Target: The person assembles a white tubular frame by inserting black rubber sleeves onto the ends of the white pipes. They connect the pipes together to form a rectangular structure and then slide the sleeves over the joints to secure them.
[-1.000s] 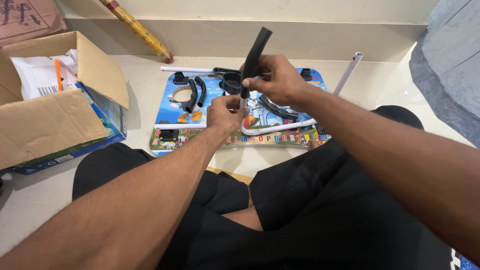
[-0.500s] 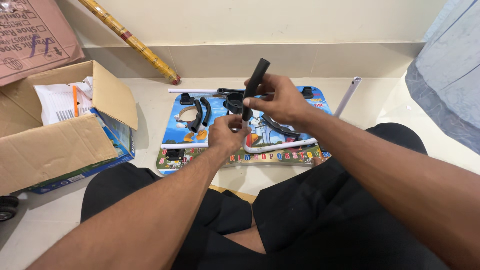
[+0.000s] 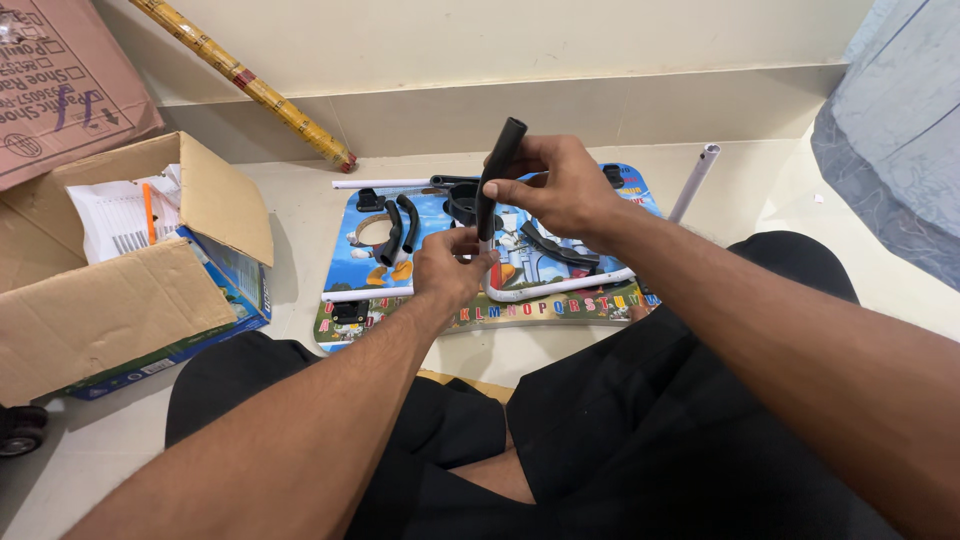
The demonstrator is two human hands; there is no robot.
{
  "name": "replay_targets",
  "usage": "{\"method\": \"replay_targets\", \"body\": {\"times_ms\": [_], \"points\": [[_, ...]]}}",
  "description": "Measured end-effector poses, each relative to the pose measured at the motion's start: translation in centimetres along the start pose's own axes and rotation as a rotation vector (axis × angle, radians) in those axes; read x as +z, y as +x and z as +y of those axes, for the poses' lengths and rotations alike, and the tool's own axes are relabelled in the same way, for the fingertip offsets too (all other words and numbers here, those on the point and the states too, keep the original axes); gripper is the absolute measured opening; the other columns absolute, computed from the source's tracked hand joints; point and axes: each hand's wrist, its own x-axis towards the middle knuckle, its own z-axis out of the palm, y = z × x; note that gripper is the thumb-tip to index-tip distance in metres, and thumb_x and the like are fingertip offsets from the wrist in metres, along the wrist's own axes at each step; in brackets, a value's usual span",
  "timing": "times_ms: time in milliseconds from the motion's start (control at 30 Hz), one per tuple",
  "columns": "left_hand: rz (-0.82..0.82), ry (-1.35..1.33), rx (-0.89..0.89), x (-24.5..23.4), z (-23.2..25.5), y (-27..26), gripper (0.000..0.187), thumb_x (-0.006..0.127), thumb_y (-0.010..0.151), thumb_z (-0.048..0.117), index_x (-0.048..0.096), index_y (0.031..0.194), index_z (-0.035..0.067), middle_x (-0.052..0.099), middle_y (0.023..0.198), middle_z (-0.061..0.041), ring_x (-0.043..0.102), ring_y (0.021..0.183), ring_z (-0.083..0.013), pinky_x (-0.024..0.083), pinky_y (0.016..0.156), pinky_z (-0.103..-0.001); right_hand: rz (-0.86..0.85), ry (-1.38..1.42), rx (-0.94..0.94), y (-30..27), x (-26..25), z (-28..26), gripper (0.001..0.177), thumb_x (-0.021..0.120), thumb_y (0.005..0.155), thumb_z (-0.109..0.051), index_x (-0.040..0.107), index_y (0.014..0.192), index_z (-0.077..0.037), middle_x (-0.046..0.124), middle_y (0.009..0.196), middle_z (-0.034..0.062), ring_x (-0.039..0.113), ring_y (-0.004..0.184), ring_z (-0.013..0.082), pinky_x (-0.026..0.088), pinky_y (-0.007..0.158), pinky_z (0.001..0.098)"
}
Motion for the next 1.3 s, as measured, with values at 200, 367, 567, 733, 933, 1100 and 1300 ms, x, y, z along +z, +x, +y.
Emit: {"method": "replay_targets", "body": {"times_ms": [200,367,567,733,933,1100,1300], "points": [[0.015,0.013,0.010,0.0,-0.5,0.3,0.033,0.083,0.082,0.018,0.076,0.114,0.015,0.079,0.102,-0.003,0.076,0.090,-0.0144,0.061,0.083,-0.032,-0.023,-0.076,-0.018,0.5,0.3,0.7,0.034,0.079,0.088,-0.021,0.070,0.114,0.000,0.076,0.108,0.0111,0.073,0.099,0.0207,0.060,0.088,0.0365],[0.020,0.044,0.065,-0.1,-0.7,0.6,0.028,0.083,0.081,0.017,0.078,0.109,0.012,0.080,0.100,-0.003,0.077,0.088,-0.0139,0.060,0.084,-0.031,-0.047,-0.105,-0.043,0.9,0.5,1.4,0.036,0.078,0.088,-0.021,0.069,0.116,0.000,0.076,0.109,0.0113,0.073,0.099,0.0207,0.060,0.088,0.0354],[0.044,0.020,0.064,0.2,-0.4,0.3,0.029,0.082,0.081,0.016,0.078,0.109,0.012,0.080,0.099,-0.004,0.077,0.086,-0.0147,0.060,0.083,-0.032,-0.051,-0.140,-0.077,0.8,0.3,1.7,0.034,0.076,0.090,-0.020,0.068,0.115,0.002,0.076,0.109,0.0128,0.073,0.102,0.0211,0.058,0.091,0.0361],[0.036,0.034,0.046,0.3,-0.3,0.3,0.026,0.081,0.083,0.018,0.078,0.108,0.011,0.080,0.099,-0.004,0.077,0.088,-0.0144,0.060,0.083,-0.032,-0.108,-0.042,-0.046,0.3,0.6,1.6,0.039,0.077,0.087,-0.018,0.064,0.116,0.004,0.075,0.108,0.0159,0.072,0.101,0.0222,0.059,0.089,0.0376],[0.001,0.046,0.103,0.6,-1.5,0.9,0.025,0.079,0.086,0.020,0.077,0.108,0.009,0.079,0.099,-0.007,0.077,0.088,-0.0173,0.060,0.083,-0.033,-0.074,-0.069,0.031,0.1,1.6,1.9,0.040,0.077,0.087,-0.022,0.068,0.118,0.003,0.077,0.111,0.0145,0.075,0.097,0.0215,0.061,0.084,0.0354],[0.000,0.058,0.144,1.1,-2.2,0.9,0.024,0.077,0.087,0.023,0.078,0.107,0.009,0.080,0.099,-0.006,0.078,0.085,-0.0177,0.060,0.081,-0.034,-0.029,-0.132,0.015,0.2,1.7,2.8,0.041,0.083,0.083,-0.021,0.070,0.115,0.002,0.078,0.107,0.0119,0.077,0.094,0.0202,0.062,0.081,0.0338],[-0.006,0.100,0.164,0.8,-2.2,0.6,0.019,0.076,0.092,0.023,0.079,0.101,0.006,0.081,0.094,-0.008,0.077,0.083,-0.0172,0.058,0.081,-0.034,0.007,-0.179,0.022,0.2,2.9,3.8,0.036,0.084,0.081,-0.014,0.072,0.111,0.001,0.079,0.103,0.0104,0.079,0.086,0.0176,0.064,0.075,0.0317]]}}
